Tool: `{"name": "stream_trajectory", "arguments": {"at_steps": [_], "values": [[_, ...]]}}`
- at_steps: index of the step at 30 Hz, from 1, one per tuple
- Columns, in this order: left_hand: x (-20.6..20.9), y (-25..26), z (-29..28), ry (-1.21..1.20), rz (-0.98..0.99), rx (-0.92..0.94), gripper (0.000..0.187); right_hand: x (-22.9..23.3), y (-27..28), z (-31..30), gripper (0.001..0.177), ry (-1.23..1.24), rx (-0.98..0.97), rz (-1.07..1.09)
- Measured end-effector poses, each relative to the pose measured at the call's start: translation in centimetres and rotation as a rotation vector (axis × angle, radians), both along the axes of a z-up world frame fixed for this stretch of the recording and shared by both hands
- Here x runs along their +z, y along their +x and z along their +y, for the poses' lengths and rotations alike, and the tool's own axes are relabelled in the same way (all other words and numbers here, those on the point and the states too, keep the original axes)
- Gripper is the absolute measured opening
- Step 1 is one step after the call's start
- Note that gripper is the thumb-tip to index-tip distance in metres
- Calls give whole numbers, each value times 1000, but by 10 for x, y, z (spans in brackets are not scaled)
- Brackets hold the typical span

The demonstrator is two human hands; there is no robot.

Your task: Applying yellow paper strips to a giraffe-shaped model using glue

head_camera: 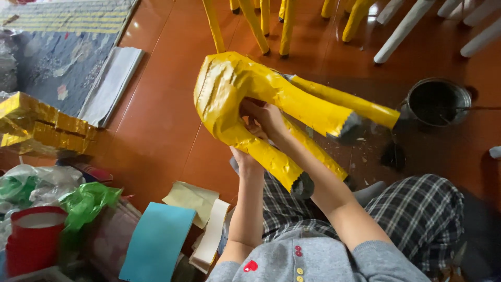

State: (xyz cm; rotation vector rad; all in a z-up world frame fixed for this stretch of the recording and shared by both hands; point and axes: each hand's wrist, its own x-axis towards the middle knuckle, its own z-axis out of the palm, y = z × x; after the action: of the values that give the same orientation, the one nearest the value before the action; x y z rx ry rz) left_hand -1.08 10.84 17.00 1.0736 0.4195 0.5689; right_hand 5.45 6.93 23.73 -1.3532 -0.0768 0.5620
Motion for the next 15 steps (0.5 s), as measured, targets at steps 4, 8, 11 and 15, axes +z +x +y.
{"name": "stream_trajectory", "arguments": {"at_steps": [4,8,11,15], "values": [[-11,-8,-17,8,10,16,60,-35,11,-19,22,292,204,-76],[-23,-8,-41,-16,20,-7,59,38,-15,-85,22,442,343,152],[-30,-2,-58,-47,41,-45,59,64,-19,-101,21,245,268,87],[-30,4,-67,-51,25,-71,59,16,-5,-101,48,226,228,40]]}}
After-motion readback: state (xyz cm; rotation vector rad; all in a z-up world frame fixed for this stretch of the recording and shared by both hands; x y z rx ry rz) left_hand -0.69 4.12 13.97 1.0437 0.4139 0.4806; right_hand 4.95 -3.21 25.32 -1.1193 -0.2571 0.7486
